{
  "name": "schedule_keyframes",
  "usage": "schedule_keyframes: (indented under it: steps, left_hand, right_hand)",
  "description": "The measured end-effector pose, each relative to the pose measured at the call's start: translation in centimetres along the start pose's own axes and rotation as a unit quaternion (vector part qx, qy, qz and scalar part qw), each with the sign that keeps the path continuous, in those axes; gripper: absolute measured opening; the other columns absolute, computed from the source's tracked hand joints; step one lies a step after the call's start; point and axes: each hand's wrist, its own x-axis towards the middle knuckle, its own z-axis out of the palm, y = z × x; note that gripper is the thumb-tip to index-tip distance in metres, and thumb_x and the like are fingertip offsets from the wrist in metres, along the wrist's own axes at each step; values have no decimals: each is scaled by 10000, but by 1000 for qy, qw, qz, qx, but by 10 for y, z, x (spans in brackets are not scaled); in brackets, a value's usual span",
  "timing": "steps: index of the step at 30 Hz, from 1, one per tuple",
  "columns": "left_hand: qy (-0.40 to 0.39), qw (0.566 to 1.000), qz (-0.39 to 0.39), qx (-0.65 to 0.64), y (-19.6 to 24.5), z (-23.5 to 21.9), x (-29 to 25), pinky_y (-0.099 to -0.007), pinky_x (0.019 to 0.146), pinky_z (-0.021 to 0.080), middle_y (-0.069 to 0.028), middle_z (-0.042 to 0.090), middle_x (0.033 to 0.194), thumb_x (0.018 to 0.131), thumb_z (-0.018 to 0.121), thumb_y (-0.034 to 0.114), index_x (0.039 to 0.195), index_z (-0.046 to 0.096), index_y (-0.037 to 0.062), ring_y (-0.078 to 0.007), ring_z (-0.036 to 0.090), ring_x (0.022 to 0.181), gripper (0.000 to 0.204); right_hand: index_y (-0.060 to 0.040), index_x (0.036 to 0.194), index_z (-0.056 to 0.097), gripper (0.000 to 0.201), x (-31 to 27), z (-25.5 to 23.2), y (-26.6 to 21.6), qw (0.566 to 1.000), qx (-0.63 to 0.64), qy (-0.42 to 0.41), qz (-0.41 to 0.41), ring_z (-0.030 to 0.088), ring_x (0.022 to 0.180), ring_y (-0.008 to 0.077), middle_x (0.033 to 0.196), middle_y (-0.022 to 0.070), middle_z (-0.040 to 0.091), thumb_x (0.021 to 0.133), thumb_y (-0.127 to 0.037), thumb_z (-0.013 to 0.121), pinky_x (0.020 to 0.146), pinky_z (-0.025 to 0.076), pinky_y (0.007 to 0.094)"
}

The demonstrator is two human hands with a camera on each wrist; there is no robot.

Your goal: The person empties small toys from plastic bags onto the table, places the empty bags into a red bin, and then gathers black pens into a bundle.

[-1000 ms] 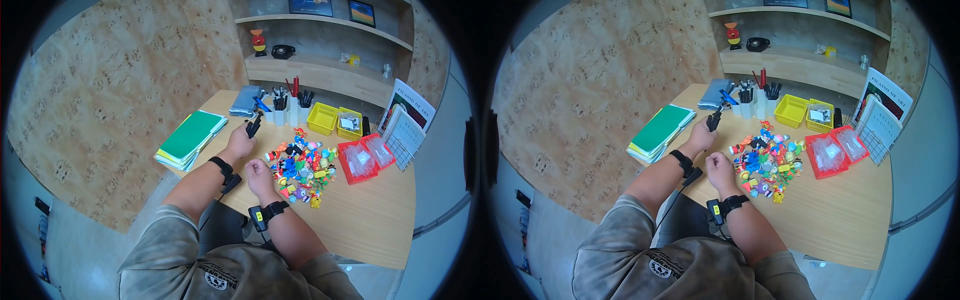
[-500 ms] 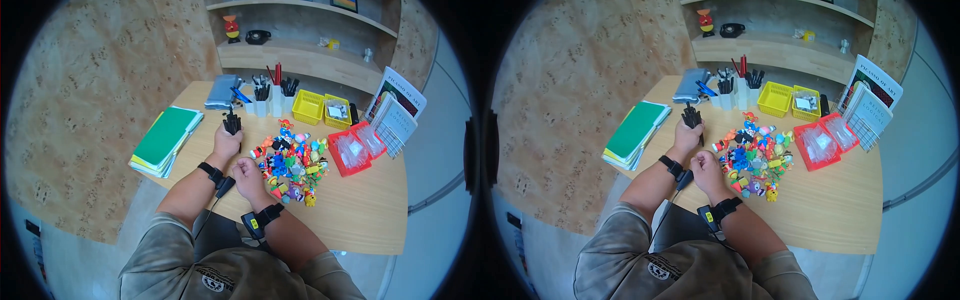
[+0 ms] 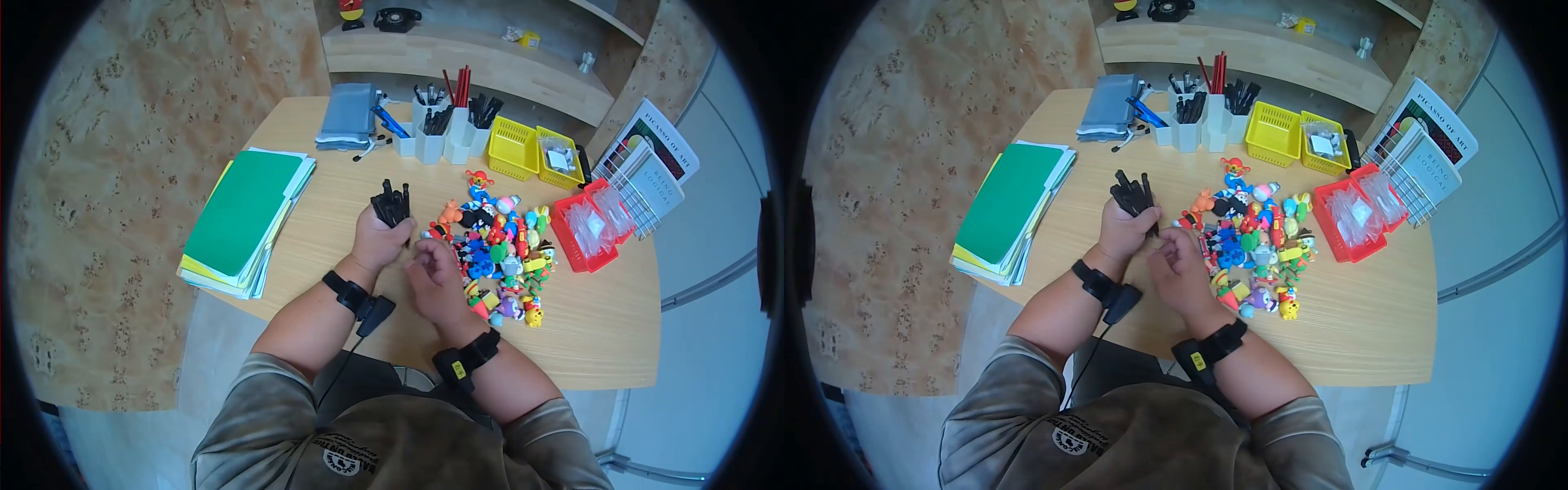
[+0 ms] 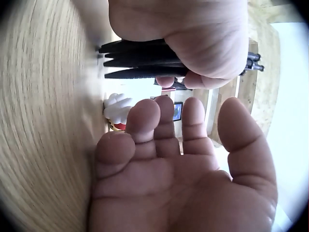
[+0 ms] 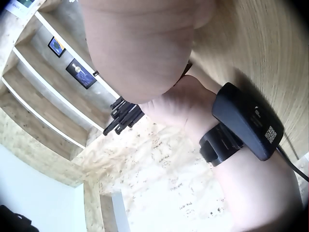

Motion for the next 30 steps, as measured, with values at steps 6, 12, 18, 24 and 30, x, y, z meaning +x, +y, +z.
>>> schedule_keyframes:
  steps: [6, 12, 18, 24, 30]
  left_hand:
    - [-83, 988, -40, -126, 0, -1, -3, -253, 670, 496, -13, 632, 797, 811, 654, -12, 889, 646, 13, -99, 604, 740, 82]
    - [-102, 984, -106, -99, 21, -1, -3, -279, 619, 527, -26, 649, 777, 806, 647, -3, 874, 613, 17, -92, 613, 694, 78]
    - [-116, 967, -107, -202, 7, 0, -4, -239, 486, 458, -16, 625, 704, 836, 640, -25, 806, 593, 35, -75, 585, 591, 82]
    - [-142, 973, -117, -142, 8, -5, -3, -280, 532, 491, -30, 611, 679, 812, 639, 6, 846, 587, 25, -86, 591, 612, 64]
    - [-145, 981, -126, -28, 8, -8, -6, -345, 700, 498, -63, 619, 768, 710, 751, 199, 928, 603, 19, -137, 560, 726, 319]
  right_hand:
    - [-19, 1322, 485, 475, 3, -3, -5, 999, -34, -2, 43, 568, 932, 125, 1203, 97, 474, 881, -19, 660, 737, 512, 238]
    - [-31, 1360, 449, 538, 0, -2, 5, 998, -22, -27, 50, 570, 942, 124, 1200, 89, 467, 869, 7, 666, 731, 509, 234]
    - [-43, 1409, 392, 600, -8, 1, 11, 997, -70, -37, 16, 527, 990, 139, 1203, 68, 475, 865, 41, 630, 739, 485, 237]
    - [-38, 1429, 350, 569, -8, 5, -10, 994, -69, -61, 53, 507, 1020, 135, 1166, 55, 477, 895, 57, 519, 857, 437, 259]
    - [-23, 1365, 394, 468, -5, -1, -20, 984, 33, -85, 150, 522, 1048, 143, 1156, 65, 527, 909, -13, 499, 932, 408, 280]
